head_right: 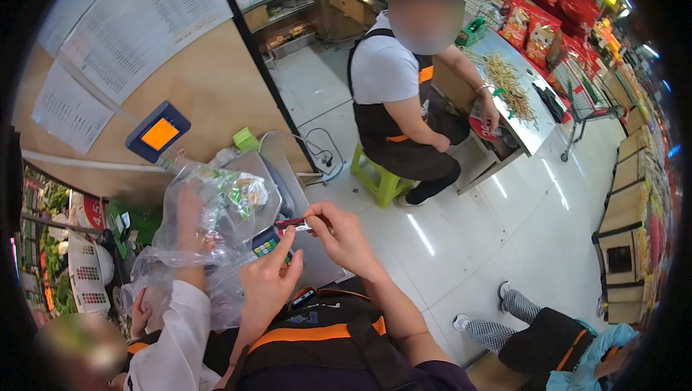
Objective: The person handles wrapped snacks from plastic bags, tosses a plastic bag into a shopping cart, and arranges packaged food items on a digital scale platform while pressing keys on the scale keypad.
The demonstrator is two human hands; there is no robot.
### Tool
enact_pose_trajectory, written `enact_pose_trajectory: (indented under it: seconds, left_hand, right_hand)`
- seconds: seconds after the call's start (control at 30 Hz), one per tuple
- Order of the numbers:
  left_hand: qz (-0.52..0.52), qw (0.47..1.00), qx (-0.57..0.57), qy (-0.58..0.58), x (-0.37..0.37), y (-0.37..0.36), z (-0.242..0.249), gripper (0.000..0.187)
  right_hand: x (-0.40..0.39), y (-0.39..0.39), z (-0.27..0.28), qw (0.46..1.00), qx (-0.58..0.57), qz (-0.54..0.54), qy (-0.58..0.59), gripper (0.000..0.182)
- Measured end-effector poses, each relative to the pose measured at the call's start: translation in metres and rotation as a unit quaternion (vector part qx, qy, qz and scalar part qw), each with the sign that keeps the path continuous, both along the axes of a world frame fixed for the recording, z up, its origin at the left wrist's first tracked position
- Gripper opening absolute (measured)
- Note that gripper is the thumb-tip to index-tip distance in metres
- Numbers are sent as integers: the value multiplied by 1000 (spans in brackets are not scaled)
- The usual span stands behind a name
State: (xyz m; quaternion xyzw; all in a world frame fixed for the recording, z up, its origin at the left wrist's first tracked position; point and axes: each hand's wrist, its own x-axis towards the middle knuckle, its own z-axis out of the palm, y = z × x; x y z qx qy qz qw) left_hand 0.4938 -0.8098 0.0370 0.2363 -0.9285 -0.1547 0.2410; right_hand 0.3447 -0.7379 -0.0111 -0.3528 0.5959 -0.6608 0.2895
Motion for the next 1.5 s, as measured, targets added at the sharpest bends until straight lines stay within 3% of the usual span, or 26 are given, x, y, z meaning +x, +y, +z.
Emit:
enact_pose_trajectory:
  seconds: [0.17,0.33,0.43,0.5,0.57,0.67,0.77,0.9,1.2,1.5]
  left_hand:
    - [-29,999,-5,-30,-16,-1,-3,38]
    - [-74,997,-11,-17,-43,0,-16,37]
    - [-107,990,45,-84,-59,6,-13,30]
    - [-252,956,106,-102,-59,10,-23,28]
    - [-365,907,156,-138,-58,28,-28,30]
    - [-462,843,162,-226,-54,42,-30,35]
    - [-459,812,154,-326,-51,45,-34,39]
    - [-447,830,136,-304,-50,45,-35,39]
    - [-446,841,148,-270,-46,46,-32,35]
    - [-453,846,128,-249,-44,45,-33,35]
  right_hand:
    - [-9,6,-5,999,8,-29,15,9]
    - [-23,15,-32,995,-9,-72,-66,11]
    - [-35,22,-54,984,-36,-103,-139,13]
    - [-46,29,-63,972,-38,-118,-198,12]
    - [-55,32,-67,956,-46,-202,-206,13]
    - [-72,42,-69,920,-69,-315,-224,15]
    - [-90,54,-68,897,-68,-400,-178,16]
    - [-115,62,-67,871,-80,-464,-141,17]
    - [-125,66,-58,869,-55,-463,-164,17]
    - [-96,62,-69,948,34,-249,-196,14]
